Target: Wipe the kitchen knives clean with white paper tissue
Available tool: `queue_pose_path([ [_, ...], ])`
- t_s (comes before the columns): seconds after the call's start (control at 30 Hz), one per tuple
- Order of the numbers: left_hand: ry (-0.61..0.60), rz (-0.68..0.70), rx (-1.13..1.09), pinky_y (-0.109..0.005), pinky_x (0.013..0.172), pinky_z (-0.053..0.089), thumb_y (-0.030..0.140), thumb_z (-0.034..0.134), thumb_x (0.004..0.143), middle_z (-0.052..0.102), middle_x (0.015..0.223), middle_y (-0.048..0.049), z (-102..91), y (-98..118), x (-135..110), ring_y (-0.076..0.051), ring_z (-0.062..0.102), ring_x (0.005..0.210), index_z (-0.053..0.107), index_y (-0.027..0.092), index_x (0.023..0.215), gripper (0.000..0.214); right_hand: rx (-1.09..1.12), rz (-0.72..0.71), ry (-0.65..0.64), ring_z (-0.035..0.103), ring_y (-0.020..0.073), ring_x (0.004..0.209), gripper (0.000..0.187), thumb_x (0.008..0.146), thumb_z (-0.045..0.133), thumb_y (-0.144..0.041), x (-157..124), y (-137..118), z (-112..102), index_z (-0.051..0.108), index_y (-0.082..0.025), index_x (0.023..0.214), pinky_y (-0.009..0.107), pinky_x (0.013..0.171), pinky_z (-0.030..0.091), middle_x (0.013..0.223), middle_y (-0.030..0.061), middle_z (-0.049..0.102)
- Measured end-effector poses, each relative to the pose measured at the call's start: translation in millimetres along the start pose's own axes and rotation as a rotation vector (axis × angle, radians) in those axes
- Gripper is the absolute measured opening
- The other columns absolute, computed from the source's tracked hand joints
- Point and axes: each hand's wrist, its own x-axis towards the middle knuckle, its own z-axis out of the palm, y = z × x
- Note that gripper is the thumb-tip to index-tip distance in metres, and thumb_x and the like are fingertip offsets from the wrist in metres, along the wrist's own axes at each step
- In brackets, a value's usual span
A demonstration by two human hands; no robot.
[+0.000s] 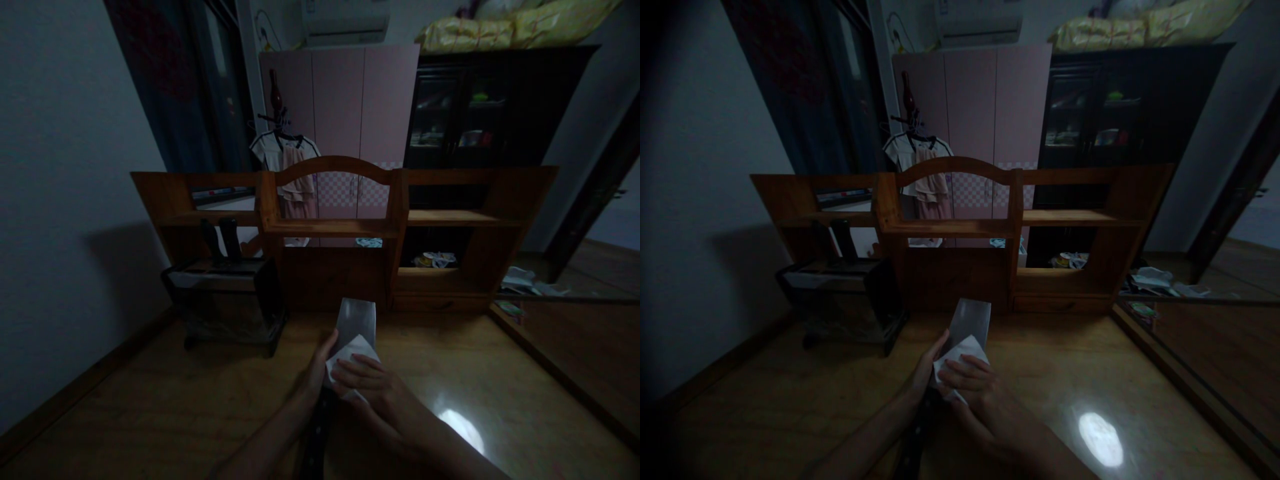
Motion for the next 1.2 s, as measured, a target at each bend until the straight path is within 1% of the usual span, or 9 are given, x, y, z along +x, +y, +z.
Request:
queue_pose_path([
  [0.1, 0.059, 0.000, -0.011, -0.025, 0.054, 0.046, 0.059, 0.062, 0.074, 0.065, 0.063, -0.0070, -1.4, -0.2, -1.2, -0.017, 0.061, 0.056, 0.066, 0.009, 0.077, 0.051, 0.024, -0.017, 0.001, 0.040, 0.0188, 0.130, 0.038, 0.097, 0.036, -0.024, -0.2, 1.7, -0.9, 0.048, -0.026, 0.134, 0.043, 0.113, 0.026, 0.138, 0.0027, 0.048],
  [0.33, 0.060, 0.127, 0.121, -0.022, 0.049, 0.041, 0.055, 0.073, 0.064, 0.064, 0.062, -0.0051, -5.8, -0.2, 2.3, -0.014, 0.058, 0.052, 0.066, 0.009, 0.075, 0.048, 0.095, -0.038, 0.044, 0.046, 0.0192, 0.126, 0.037, 0.097, 0.034, -0.024, -3.0, 7.2, -2.5, 0.054, -0.024, 0.128, 0.043, 0.112, 0.028, 0.132, 0.0046, 0.054],
  [0.47, 0.091, 0.151, 0.195, -0.022, 0.049, 0.040, 0.059, 0.072, 0.063, 0.065, 0.064, -0.0053, -7.6, -1.2, 2.2, -0.014, 0.058, 0.051, 0.067, 0.008, 0.079, 0.053, 0.133, -0.025, 0.075, 0.050, 0.0214, 0.122, 0.036, 0.097, 0.034, -0.027, -9.1, 13.6, -5.3, 0.058, -0.023, 0.124, 0.044, 0.109, 0.033, 0.125, 0.0052, 0.061],
  [0.6, 0.131, 0.151, 0.276, -0.022, 0.045, 0.037, 0.061, 0.070, 0.063, 0.065, 0.065, -0.0050, -10.4, -3.0, 2.3, -0.013, 0.056, 0.047, 0.068, 0.009, 0.086, 0.057, 0.153, 0.019, 0.148, 0.052, 0.0225, 0.120, 0.035, 0.097, 0.037, -0.029, -15.7, 21.7, -5.5, 0.060, -0.024, 0.122, 0.043, 0.105, 0.038, 0.123, 0.0047, 0.062],
  [0.8, 0.144, 0.148, 0.347, -0.022, 0.040, 0.034, 0.064, 0.066, 0.066, 0.066, 0.067, -0.0060, -12.0, -2.8, 4.4, -0.014, 0.055, 0.045, 0.068, 0.009, 0.093, 0.061, 0.163, 0.020, 0.162, 0.056, 0.0223, 0.115, 0.036, 0.097, 0.034, -0.030, -19.8, 36.9, -6.8, 0.066, -0.024, 0.112, 0.045, 0.105, 0.038, 0.119, 0.0032, 0.064],
  [0.93, 0.075, 0.170, 0.356, -0.021, 0.043, 0.037, 0.061, 0.068, 0.066, 0.065, 0.064, -0.0059, -6.4, 0.6, 1.6, -0.013, 0.055, 0.046, 0.068, 0.009, 0.084, 0.055, 0.107, 0.104, 0.219, 0.052, 0.0225, 0.120, 0.034, 0.097, 0.036, -0.031, -22.5, 50.7, -7.9, 0.063, -0.025, 0.118, 0.045, 0.105, 0.039, 0.126, 0.0038, 0.060],
  [1.07, 0.016, 0.168, 0.339, -0.022, 0.053, 0.043, 0.065, 0.062, 0.070, 0.069, 0.076, -0.0088, -3.1, 2.5, 0.1, -0.016, 0.061, 0.058, 0.069, 0.009, 0.087, 0.058, 0.021, 0.175, 0.249, 0.043, 0.0211, 0.128, 0.036, 0.097, 0.036, -0.030, -22.6, 59.8, -5.9, 0.055, -0.028, 0.128, 0.044, 0.107, 0.038, 0.135, 0.0024, 0.051],
  [1.13, 0.016, 0.159, 0.361, -0.023, 0.054, 0.043, 0.069, 0.056, 0.072, 0.069, 0.076, -0.0095, -4.4, 2.4, 0.2, -0.016, 0.061, 0.059, 0.069, 0.010, 0.088, 0.063, -0.020, 0.178, 0.225, 0.036, 0.0203, 0.132, 0.038, 0.098, 0.034, -0.029, -20.5, 58.8, -3.6, 0.049, -0.027, 0.133, 0.044, 0.109, 0.034, 0.141, 0.0019, 0.045],
  [1.2, 0.061, 0.144, 0.388, -0.023, 0.051, 0.041, 0.074, 0.049, 0.073, 0.068, 0.072, -0.0095, -6.6, 2.0, 0.2, -0.016, 0.059, 0.056, 0.070, 0.010, 0.087, 0.069, -0.072, 0.173, 0.190, 0.029, 0.0205, 0.136, 0.041, 0.098, 0.034, -0.028, -17.0, 53.2, -0.5, 0.041, -0.027, 0.138, 0.047, 0.112, 0.028, 0.145, 0.0017, 0.037],
])
